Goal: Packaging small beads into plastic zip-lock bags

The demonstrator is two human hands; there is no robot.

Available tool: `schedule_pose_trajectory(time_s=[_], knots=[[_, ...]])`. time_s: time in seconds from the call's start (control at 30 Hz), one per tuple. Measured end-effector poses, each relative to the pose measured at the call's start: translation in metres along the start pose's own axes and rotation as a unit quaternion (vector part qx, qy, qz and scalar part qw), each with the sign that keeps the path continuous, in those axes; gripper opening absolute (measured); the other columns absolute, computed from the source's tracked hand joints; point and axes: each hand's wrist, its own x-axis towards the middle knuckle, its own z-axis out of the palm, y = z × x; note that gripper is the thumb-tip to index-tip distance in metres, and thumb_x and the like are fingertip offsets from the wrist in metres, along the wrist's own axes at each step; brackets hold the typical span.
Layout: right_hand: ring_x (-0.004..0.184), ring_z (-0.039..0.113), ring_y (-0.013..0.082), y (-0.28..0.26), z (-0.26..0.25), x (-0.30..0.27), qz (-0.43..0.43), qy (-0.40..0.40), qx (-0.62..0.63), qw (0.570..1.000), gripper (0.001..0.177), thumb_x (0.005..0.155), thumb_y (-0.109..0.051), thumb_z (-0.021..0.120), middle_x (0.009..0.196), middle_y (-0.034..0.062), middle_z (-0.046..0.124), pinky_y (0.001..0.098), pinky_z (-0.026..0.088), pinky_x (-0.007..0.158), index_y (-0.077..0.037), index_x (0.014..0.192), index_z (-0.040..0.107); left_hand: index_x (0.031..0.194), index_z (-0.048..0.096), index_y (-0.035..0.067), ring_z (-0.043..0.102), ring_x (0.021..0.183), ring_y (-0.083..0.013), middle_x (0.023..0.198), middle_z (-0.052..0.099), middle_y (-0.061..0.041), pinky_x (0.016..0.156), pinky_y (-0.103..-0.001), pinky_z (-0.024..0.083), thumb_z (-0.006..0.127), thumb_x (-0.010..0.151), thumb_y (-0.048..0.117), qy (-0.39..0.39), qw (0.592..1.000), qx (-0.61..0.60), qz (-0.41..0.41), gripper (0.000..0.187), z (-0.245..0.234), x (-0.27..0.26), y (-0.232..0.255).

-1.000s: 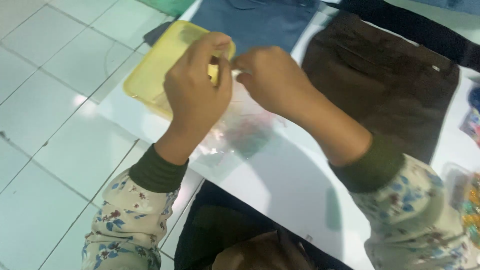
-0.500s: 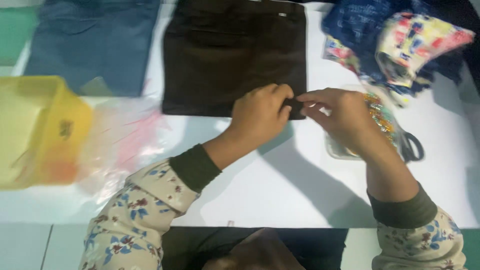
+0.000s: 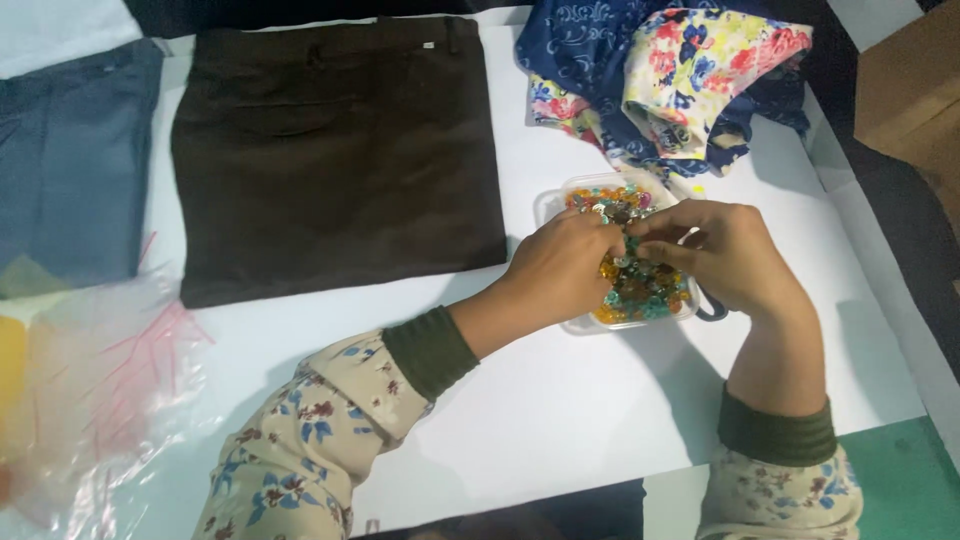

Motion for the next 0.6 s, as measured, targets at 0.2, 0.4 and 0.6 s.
schedule_pose_trajectory(time_s=[0.2, 0.4, 0.6], knots=[[0.074, 0.068, 0.0142, 0.012, -0.005, -0.002, -0.077, -0.011, -0.006, 0.997, 0.018, 0.087, -0.007, 0.078, 0.091, 0.0025, 0.08, 0.0285, 0.056, 0.072, -0.013, 0.104, 0.083, 0.104, 0.069, 0.016, 0.064, 0.104, -0.0338, 0.101, 0.065, -0.008, 0.081, -0.046, 0.052, 0.08, 0.073, 0.012, 0.039, 0.997, -0.033, 0.05, 0.033, 0.014, 0.001, -0.018], [0.074, 0.068, 0.0178, 0.017, 0.005, -0.005, -0.134, -0.052, -0.091, 0.985, 0.027, 0.08, -0.015, 0.084, 0.094, 0.0027, 0.07, 0.0317, 0.055, 0.073, -0.02, 0.106, 0.084, 0.097, 0.072, 0.01, 0.065, 0.096, -0.0318, 0.099, 0.066, -0.007, 0.081, -0.045, 0.054, 0.083, 0.074, 0.015, 0.085, 0.991, -0.062, 0.081, 0.026, 0.027, -0.001, -0.03], [0.086, 0.064, 0.0223, 0.021, 0.017, 0.0, -0.194, -0.052, -0.139, 0.97, 0.018, 0.084, -0.02, 0.08, 0.086, 0.0021, 0.073, 0.0357, 0.049, 0.075, -0.018, 0.102, 0.08, 0.084, 0.073, 0.01, 0.064, 0.091, -0.0285, 0.089, 0.068, -0.002, 0.08, -0.042, 0.054, 0.077, 0.078, 0.009, 0.137, 0.98, -0.094, 0.112, 0.008, 0.036, -0.001, -0.032]])
